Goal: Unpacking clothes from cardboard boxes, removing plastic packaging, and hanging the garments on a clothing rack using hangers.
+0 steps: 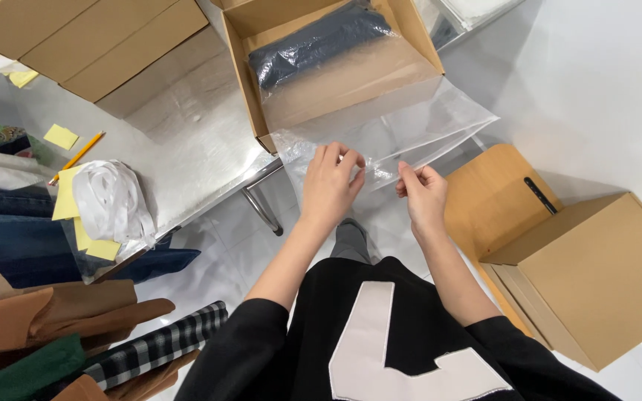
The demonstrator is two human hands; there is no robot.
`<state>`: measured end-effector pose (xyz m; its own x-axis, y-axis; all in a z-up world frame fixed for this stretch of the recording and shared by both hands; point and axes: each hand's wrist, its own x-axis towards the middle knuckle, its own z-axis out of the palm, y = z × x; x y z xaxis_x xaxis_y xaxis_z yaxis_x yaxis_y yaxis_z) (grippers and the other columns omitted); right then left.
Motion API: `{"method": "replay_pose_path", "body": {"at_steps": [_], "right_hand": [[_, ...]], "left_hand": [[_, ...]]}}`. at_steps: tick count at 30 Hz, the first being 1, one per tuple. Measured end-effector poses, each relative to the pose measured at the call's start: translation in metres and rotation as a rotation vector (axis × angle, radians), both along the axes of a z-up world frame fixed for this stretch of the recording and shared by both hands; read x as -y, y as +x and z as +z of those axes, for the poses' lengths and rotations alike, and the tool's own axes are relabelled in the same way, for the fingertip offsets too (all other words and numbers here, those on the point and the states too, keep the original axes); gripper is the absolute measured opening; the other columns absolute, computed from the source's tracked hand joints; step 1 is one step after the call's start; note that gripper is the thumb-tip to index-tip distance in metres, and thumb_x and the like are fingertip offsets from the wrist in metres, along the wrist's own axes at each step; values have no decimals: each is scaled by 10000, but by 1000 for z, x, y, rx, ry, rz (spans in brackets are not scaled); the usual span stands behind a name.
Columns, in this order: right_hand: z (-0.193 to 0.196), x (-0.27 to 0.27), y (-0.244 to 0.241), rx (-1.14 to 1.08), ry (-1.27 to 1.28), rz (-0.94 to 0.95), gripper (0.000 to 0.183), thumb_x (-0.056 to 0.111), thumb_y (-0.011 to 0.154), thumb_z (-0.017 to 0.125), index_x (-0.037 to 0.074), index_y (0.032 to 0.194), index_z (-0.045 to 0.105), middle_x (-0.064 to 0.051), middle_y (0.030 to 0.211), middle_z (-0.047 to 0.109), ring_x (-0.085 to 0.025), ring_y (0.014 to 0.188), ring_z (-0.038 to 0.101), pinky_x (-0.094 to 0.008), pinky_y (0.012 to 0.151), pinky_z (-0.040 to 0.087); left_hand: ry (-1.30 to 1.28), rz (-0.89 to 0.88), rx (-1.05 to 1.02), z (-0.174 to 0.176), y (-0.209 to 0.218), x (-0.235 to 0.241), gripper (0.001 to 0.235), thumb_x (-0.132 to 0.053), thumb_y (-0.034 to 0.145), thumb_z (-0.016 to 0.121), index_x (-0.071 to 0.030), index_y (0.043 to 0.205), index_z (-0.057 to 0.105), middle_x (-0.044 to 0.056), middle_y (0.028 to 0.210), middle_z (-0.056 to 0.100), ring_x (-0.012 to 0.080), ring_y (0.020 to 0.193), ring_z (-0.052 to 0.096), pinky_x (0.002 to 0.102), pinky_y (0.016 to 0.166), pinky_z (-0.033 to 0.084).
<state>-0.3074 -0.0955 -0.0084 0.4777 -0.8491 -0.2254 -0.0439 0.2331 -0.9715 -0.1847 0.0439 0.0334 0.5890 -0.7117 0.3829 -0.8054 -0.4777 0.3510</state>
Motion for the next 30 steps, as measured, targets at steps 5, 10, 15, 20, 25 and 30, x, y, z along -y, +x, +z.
{"method": "replay_pose_path", "body": {"at_steps": [5,10,15,20,25,30], "right_hand": [[-14,8,-3,-55,-43,49,262,138,959,764,73,728,661,-75,572,600,-133,534,598,-244,527,501],[-23,13,-6,-119,-71,103,236,117,930,736,66,711,665,-86,561,598,-160,546,617,-265,565,515],[41,2,-15,-173,-24,149,407,170,942,679,105,582,501,-44,559,565,-122,585,534,-276,649,457],[88,-1,-12,-93,-186,143,548,244,1046,686,146,589,399,-19,558,536,-84,573,541,-246,591,415],[99,29,45,3,-594,232,316,235,1072,767,131,773,766,-60,661,724,-80,642,651,-213,623,500],[-46,102,196,-179,-1375,824,517,93,947,663,-43,1442,602,-326,1381,652,-453,1366,576,-501,1235,394]], "left_hand": [[-43,-41,-87,49,10,-4,145,-259,944,759,-269,969,617,-87,891,560,149,814,686,342,677,604],[-307,-165,140,117,45,9,216,-126,974,743,-178,908,544,-53,844,491,173,663,656,295,628,588],[-486,-253,-17,159,59,21,225,34,1020,669,-82,901,516,2,955,492,121,705,468,261,603,407],[-534,-252,-66,161,64,30,166,32,1010,655,-88,940,565,6,941,491,126,712,457,260,653,417],[-576,-214,38,139,61,37,148,-40,938,772,-91,939,633,10,783,507,213,661,660,323,560,562],[-442,-272,56,120,58,31,201,-135,898,817,-139,903,616,16,823,529,287,700,676,374,595,581]]}}
